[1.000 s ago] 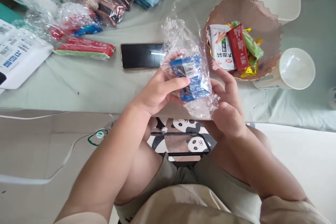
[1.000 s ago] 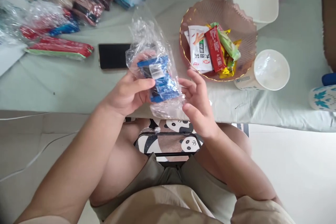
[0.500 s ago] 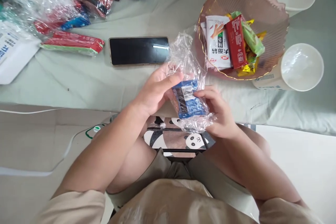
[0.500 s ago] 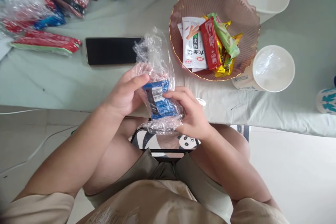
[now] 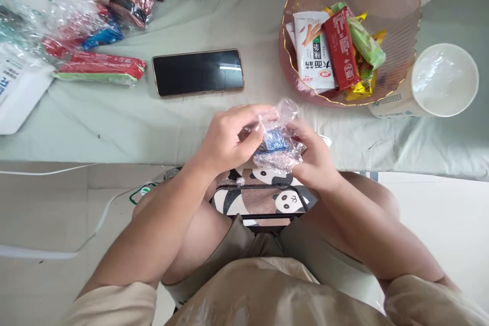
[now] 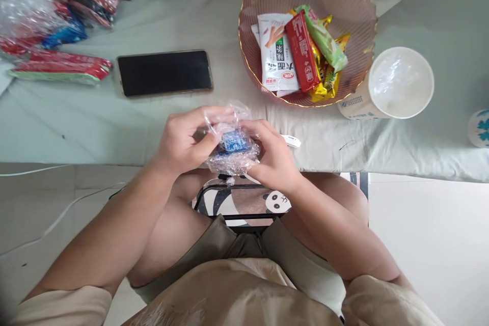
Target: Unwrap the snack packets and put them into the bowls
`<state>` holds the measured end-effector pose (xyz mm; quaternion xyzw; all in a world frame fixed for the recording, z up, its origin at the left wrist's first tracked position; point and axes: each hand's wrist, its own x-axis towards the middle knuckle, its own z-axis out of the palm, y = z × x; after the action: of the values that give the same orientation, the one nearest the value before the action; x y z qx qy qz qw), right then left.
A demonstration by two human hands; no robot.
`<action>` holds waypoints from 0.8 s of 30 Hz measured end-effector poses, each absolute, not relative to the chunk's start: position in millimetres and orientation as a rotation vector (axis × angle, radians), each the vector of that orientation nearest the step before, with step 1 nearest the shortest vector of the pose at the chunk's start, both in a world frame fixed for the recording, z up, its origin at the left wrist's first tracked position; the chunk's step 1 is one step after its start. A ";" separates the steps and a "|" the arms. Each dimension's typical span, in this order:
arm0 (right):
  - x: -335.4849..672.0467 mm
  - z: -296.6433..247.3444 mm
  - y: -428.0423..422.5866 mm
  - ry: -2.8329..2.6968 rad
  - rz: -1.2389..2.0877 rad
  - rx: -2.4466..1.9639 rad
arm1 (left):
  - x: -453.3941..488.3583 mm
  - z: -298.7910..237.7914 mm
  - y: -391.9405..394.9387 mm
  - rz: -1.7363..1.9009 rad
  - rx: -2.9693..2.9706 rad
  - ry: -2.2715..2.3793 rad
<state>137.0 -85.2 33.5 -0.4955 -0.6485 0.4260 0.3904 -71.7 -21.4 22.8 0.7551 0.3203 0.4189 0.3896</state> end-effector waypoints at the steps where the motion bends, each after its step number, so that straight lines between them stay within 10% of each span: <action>1: 136.0 33.9 -85.9 -1.640 1.076 -1.277 | -73.6 24.1 -21.2 1.051 1.996 0.742; 24: 133.1 29.2 -80.7 -1.728 0.589 -1.272 | -64.2 13.1 -25.9 1.148 1.923 0.832</action>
<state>133.1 -80.7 29.2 -0.5128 -0.6965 0.2375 0.4422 -64.2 -25.9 13.1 0.7486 0.3240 0.4469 0.3672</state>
